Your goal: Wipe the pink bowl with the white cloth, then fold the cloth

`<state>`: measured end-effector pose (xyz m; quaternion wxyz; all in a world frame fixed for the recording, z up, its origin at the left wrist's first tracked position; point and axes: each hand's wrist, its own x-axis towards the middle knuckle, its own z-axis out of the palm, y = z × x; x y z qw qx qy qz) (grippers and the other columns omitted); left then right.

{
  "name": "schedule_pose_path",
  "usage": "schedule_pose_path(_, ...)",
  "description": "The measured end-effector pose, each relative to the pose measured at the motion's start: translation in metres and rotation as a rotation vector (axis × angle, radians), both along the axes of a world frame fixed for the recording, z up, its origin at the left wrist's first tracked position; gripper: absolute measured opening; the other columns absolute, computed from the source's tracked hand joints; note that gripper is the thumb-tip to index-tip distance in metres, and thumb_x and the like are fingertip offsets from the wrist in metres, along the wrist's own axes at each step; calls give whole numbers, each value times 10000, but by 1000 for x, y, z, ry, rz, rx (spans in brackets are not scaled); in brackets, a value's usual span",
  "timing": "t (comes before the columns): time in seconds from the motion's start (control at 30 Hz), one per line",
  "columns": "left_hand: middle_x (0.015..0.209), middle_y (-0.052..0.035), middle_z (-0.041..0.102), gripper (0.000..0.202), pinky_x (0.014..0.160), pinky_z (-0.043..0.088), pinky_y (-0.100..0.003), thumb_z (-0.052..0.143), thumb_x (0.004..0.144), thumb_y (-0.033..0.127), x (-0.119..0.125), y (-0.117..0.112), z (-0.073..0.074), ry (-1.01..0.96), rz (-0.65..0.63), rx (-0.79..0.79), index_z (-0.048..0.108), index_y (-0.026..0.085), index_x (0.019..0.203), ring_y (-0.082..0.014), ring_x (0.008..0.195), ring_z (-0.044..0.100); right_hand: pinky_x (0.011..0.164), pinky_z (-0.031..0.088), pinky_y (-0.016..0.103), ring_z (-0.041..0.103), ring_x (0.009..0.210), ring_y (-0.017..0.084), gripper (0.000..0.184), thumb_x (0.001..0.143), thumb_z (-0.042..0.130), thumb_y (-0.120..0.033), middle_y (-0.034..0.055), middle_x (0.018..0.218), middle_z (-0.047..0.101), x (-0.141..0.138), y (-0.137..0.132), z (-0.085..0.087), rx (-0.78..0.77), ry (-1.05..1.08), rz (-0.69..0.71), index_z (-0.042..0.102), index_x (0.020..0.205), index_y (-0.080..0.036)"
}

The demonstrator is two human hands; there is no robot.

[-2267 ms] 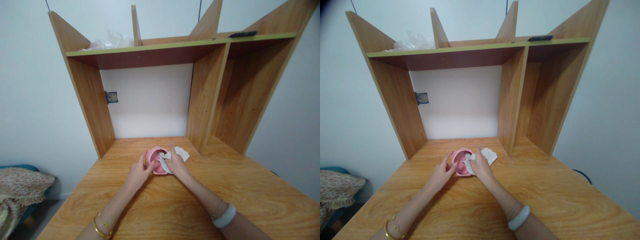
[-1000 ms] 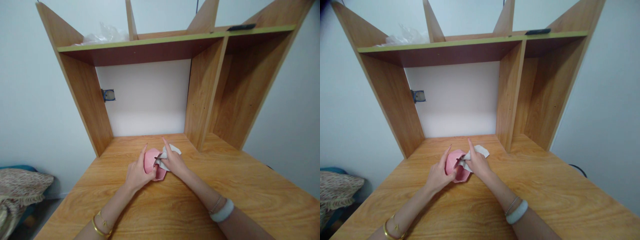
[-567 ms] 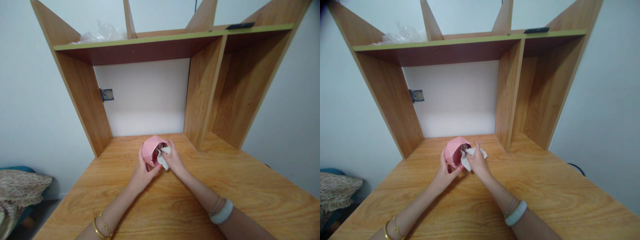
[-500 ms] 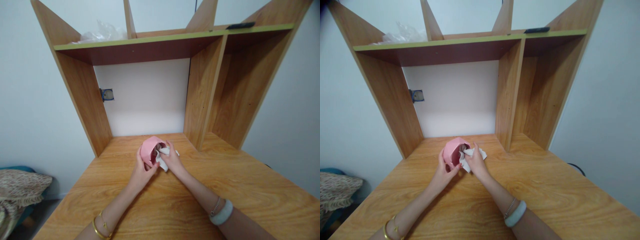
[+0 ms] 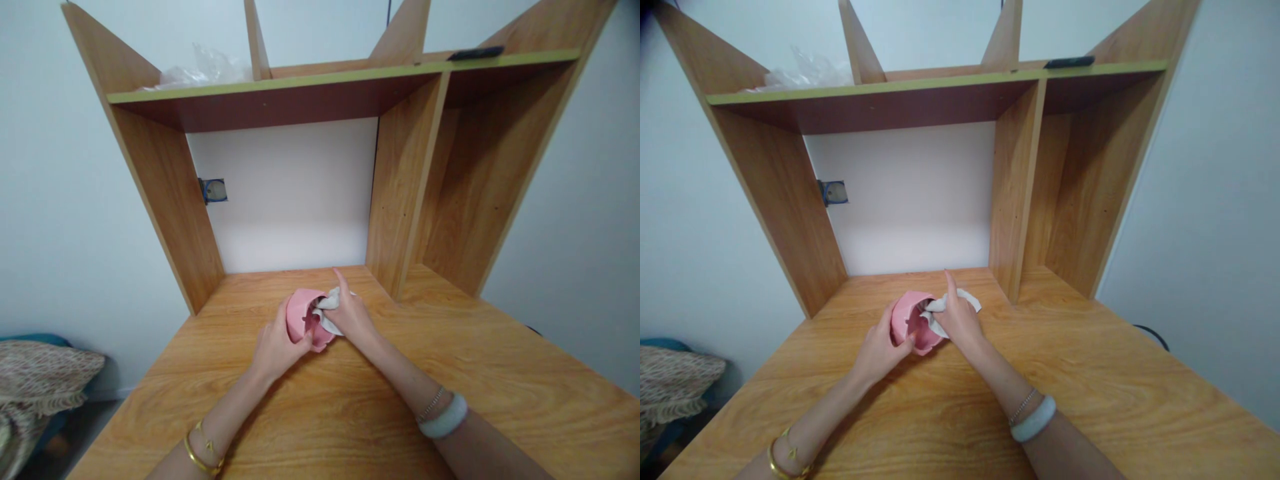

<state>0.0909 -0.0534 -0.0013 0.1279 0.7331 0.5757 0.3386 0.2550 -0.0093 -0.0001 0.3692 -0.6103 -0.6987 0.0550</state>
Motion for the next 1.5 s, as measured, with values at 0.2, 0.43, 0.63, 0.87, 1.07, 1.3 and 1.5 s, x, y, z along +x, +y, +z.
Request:
schedule_pose_path(0.2,859,-62,643,708,705,427,-324,486,720,424,-10,-2,5,268,4,60,211,197,1332,-249,748,612,630,365,257,571,755,205,784,702,509,-227,42,785,618,-3,-12,6,8,-224,140,87,1360,-179)
schedule_pose_path(0.43,829,-27,618,705,647,431,-280,423,762,464,-14,2,3,112,-12,119,135,202,1350,-192,682,595,634,379,245,574,755,190,691,712,470,-175,37,813,621,-4,-10,-1,23,-26,217,178,1338,-194)
schedule_pose_path(0.63,885,-45,580,761,591,421,-241,394,806,471,-17,9,0,-206,-137,102,-27,157,1356,-124,596,543,599,408,237,577,684,166,619,717,503,-216,20,795,628,-9,-4,-4,-12,357,123,258,1286,-211)
schedule_pose_path(0.87,823,-37,555,926,498,414,-226,527,740,474,-1,5,-13,-305,-233,-22,-99,135,1332,-93,494,479,601,449,240,590,730,149,546,728,482,-225,38,896,619,-11,8,-15,-31,706,200,269,1231,-203)
schedule_pose_path(1.07,919,-63,558,821,601,461,-242,583,697,373,4,4,-10,-398,-202,58,95,138,1314,-119,635,552,564,437,235,574,667,151,654,635,574,-189,35,813,610,-12,15,-24,-120,603,170,282,1218,-149)
schedule_pose_path(1.3,854,-51,611,761,619,454,-268,540,691,349,0,-2,6,-83,-95,87,170,151,1326,-161,650,573,526,372,217,567,627,164,760,609,614,-188,36,744,611,-5,5,-4,-97,302,13,249,1274,-146)
schedule_pose_path(1.5,808,-63,638,715,651,436,-306,477,714,380,-8,-3,12,197,-29,48,215,144,1336,-224,705,596,549,340,224,582,677,190,730,669,583,-265,24,719,615,-1,-8,7,-15,20,56,218,1296,-184)
